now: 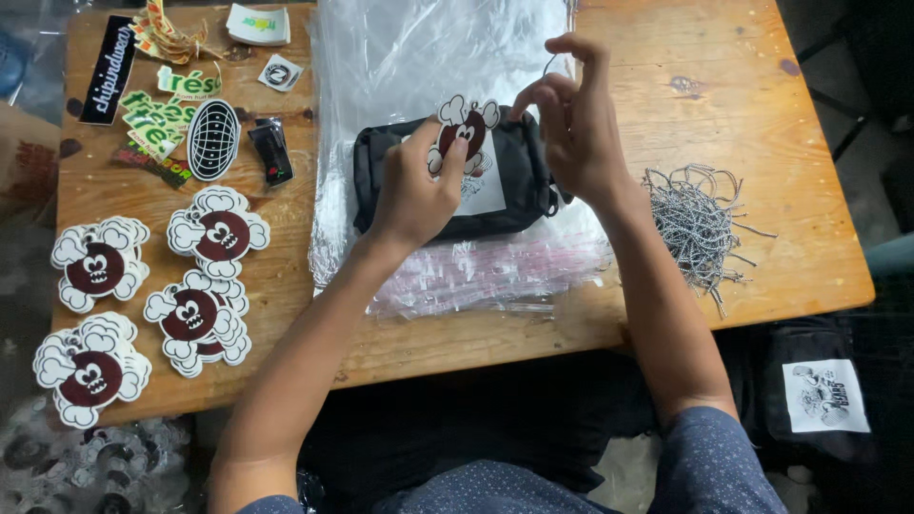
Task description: The person assembles keychains by attaching metal chains to cartoon character stickers and then placing each completed keychain into a small black pouch. The person repeats this process for multiple pouches, placing each finished pouch into a clear plastic bag.
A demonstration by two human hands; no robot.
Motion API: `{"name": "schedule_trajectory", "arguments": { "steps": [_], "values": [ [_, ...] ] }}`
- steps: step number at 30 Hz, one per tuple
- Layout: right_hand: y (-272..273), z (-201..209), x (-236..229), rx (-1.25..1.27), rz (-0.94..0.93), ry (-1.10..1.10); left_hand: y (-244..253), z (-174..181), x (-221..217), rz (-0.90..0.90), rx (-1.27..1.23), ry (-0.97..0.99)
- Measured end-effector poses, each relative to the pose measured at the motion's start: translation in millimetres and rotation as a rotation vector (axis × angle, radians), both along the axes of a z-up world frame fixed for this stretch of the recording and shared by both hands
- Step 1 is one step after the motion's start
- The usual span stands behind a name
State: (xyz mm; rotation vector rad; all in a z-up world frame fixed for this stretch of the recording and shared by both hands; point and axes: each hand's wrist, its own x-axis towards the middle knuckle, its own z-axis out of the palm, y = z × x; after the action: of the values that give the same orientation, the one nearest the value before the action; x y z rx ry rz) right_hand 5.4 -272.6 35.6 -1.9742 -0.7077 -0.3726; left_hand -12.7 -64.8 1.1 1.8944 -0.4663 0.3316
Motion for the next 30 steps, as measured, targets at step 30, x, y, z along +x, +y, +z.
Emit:
{"name": "schedule_trajectory", "arguments": {
  "steps": [30],
  "values": [
    [31.3, -36.2, -33.7, 0.088, -0.154, -0.208, 1.5, -24.1, -12.3, 0.203, 0.395, -0.754]
  ]
}}
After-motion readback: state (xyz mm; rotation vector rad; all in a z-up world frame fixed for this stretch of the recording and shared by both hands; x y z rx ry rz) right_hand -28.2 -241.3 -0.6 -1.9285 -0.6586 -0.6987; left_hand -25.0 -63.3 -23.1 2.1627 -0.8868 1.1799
